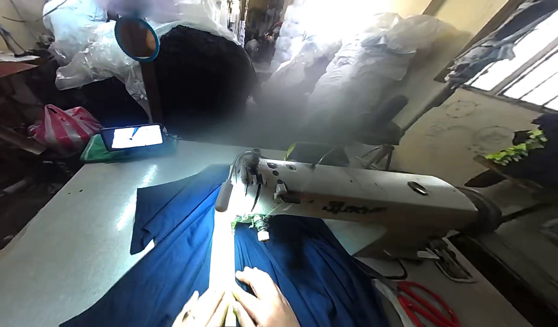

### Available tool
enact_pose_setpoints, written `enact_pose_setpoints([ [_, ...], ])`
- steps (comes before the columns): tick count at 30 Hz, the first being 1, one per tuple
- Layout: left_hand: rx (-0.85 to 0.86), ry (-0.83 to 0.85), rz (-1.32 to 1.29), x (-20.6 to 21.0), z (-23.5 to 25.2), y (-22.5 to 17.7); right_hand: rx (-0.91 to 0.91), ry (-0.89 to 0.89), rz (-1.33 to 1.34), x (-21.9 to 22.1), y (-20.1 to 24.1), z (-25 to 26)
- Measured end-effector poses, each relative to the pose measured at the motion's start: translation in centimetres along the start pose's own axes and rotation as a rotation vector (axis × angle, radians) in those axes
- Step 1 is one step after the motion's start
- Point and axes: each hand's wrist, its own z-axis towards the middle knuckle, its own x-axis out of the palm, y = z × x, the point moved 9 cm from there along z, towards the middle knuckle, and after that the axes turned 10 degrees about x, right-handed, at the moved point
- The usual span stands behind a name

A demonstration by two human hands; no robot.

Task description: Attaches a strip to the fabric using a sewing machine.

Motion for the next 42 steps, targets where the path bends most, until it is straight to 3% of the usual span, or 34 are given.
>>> enact_pose_setpoints([
  [3,-0.003,0.091,0.01,-0.3,1.6,1.7,-0.033,-0.06,-0.091,0.2,-0.7,1.7],
  [5,-0.022,0.14,-0.007,-0.7,3.0,2.2,-0.001,0.006,-0.158,0.4,-1.5,2.1],
  [8,0.039,0.031,0.021,0.0,3.1,3.3,0.136,0.134,-0.21,-0.6,-3.1,1.2],
  [10,0.107,-0.038,0.037,-0.3,2.4,2.6,0.19,0.051,-0.279,-2.0,-4.5,0.1],
  [13,0.237,-0.153,0.097,-0.9,1.3,0.7,0.0,-0.18,-0.297,-3.7,-2.1,-1.3],
  [16,0.239,-0.124,0.103,-0.7,0.5,0.1,-0.124,-0.088,-0.226,-1.7,0.7,-2.2],
  [21,0.208,-0.118,0.11,-0.5,0.7,0.7,-0.137,-0.021,-0.245,-0.7,0.5,-1.9],
  [28,0.13,0.136,0.01,-0.3,5.2,4.1,-0.051,-0.041,-0.345,-0.9,-0.4,2.7],
  [31,0.148,0.094,0.003,-0.7,7.6,6.1,-0.042,-0.091,-0.38,-0.9,-1.1,5.2],
  [33,0.127,0.099,-0.004,-1.1,9.3,7.4,0.024,-0.048,-0.414,-0.5,-2.0,6.7],
  [36,0.004,0.264,0.0,-2.1,11.3,8.1,0.13,0.044,-0.428,-0.3,-2.9,7.4],
  [37,0.009,0.251,0.029,-2.2,11.5,8.2,0.144,0.037,-0.399,-0.9,-2.9,7.0],
  [38,0.097,0.045,0.08,-2.2,11.4,8.6,0.152,0.004,-0.359,-1.8,-2.8,6.2],
  [39,0.214,-0.289,0.149,-2.8,10.6,8.4,0.144,-0.064,-0.315,-3.1,-2.6,5.1],
  [41,-0.099,0.3,0.06,-7.6,9.8,4.2,0.089,-0.248,-0.25,-7.3,-2.5,2.7],
  [42,-0.218,0.439,-0.041,-9.5,9.4,2.5,0.074,-0.335,-0.252,-10.0,-2.9,1.4],
])
